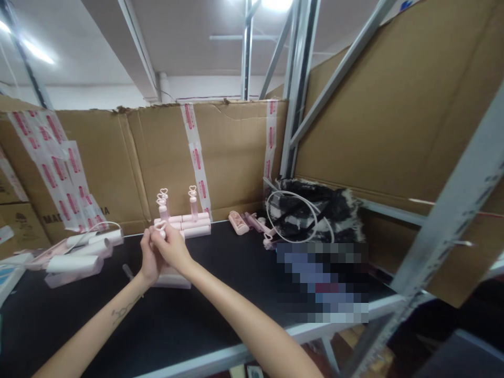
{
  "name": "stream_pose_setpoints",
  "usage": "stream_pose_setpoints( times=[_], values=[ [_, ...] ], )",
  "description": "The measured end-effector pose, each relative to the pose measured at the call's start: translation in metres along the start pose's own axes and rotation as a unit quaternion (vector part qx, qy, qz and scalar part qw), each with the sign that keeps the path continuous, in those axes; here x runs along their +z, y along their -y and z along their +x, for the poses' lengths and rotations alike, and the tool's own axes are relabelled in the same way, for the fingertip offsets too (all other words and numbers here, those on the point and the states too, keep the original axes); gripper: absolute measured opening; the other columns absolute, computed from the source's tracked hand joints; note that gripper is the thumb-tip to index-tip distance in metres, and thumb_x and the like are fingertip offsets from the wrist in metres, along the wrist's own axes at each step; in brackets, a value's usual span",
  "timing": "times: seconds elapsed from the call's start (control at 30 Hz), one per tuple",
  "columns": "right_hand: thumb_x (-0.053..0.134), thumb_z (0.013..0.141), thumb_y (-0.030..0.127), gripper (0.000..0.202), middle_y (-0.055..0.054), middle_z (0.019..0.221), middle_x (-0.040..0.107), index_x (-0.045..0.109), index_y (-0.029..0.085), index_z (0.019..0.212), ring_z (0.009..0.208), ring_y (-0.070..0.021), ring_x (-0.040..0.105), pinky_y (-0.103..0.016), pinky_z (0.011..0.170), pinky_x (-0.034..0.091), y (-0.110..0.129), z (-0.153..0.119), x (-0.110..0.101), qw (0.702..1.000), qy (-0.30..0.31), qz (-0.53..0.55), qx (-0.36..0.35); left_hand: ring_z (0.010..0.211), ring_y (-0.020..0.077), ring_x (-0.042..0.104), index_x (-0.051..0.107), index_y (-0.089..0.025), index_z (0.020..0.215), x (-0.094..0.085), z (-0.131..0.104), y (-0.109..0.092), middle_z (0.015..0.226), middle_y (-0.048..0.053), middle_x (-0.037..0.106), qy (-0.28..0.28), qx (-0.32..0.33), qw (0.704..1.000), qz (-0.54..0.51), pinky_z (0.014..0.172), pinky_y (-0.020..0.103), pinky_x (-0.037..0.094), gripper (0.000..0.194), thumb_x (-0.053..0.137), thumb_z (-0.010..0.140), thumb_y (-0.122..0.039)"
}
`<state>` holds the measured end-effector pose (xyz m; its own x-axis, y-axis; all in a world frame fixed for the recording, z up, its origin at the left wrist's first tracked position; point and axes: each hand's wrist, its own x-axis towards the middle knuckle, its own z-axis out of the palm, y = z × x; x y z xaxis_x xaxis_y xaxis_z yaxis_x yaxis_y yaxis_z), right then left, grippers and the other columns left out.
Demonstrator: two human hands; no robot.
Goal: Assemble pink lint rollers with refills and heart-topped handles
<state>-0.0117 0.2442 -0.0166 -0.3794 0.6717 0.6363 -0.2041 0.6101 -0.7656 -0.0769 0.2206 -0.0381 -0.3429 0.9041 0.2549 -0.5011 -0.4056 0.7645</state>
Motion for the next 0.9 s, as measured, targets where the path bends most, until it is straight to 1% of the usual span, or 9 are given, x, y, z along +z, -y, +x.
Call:
stream_pose_setpoints(
  times=[0.1,0.3,0.37,0.57,0.8,0.9],
  values=[
    [0.046,0.081,0.033,0.016,0.005,0.06,0.046,0.047,0.019,0.073,0.056,-0.0108,0.045,-0.022,0.056,0.037,-0.0006,-0.0001,-0.0002,1.0,0.002,-0.004,-0.003,0.075,0.0199,0.062,0.062,-0.017,0.087,0.0002,0.0007,0.0007,0.073,0.001,0.064,-0.008,-0.001,1.0,-0.002,0.055,0.022,0.045,0.051,0.054,0.066,-0.063],
    [0.047,0.08,0.031,0.015,0.005,0.061,0.046,0.046,0.019,0.071,0.056,-0.0106,0.044,-0.022,0.055,0.036,-0.0001,0.0002,-0.0002,1.0,-0.002,-0.007,-0.002,0.072,0.0188,0.062,0.062,-0.016,0.086,-0.001,0.0013,0.0007,0.073,0.001,0.063,0.003,0.004,1.0,0.003,0.052,0.021,0.042,0.053,0.055,0.065,-0.064],
    [0.047,0.08,0.03,0.014,0.005,0.06,0.046,0.046,0.019,0.071,0.056,-0.0106,0.044,-0.022,0.056,0.036,0.0003,0.0,-0.0003,1.0,-0.001,-0.003,-0.003,0.071,0.0183,0.061,0.062,-0.016,0.086,-0.001,0.0012,0.0005,0.073,0.001,0.063,0.003,0.007,1.0,0.001,0.051,0.021,0.042,0.053,0.055,0.065,-0.063],
    [0.047,0.079,0.029,0.013,0.006,0.059,0.045,0.046,0.019,0.07,0.055,-0.0104,0.044,-0.022,0.054,0.036,0.0012,-0.0003,-0.0003,1.0,-0.004,0.002,0.002,0.063,0.0169,0.06,0.061,-0.017,0.085,0.0001,-0.0001,0.0002,0.065,0.0,0.061,0.005,-0.009,1.0,0.009,0.046,0.02,0.038,0.054,0.055,0.064,-0.066],
    [0.047,0.078,0.028,0.013,0.005,0.058,0.045,0.046,0.019,0.07,0.054,-0.0102,0.044,-0.022,0.054,0.036,0.0016,-0.0002,0.0001,1.0,-0.005,0.001,0.006,0.06,0.0157,0.059,0.06,-0.016,0.086,-0.002,-0.0003,0.0006,0.063,-0.001,0.059,0.01,-0.02,1.0,0.016,0.046,0.02,0.038,0.057,0.054,0.063,-0.068],
    [0.047,0.079,0.03,0.014,0.005,0.059,0.045,0.047,0.019,0.071,0.054,-0.0101,0.044,-0.022,0.054,0.036,0.0005,-0.0005,0.0001,1.0,-0.006,-0.009,0.012,0.061,0.0161,0.059,0.06,-0.016,0.087,-0.0025,0.0004,0.0024,0.063,-0.001,0.059,0.005,-0.014,1.0,0.013,0.048,0.021,0.039,0.056,0.054,0.064,-0.067]
  ],
)
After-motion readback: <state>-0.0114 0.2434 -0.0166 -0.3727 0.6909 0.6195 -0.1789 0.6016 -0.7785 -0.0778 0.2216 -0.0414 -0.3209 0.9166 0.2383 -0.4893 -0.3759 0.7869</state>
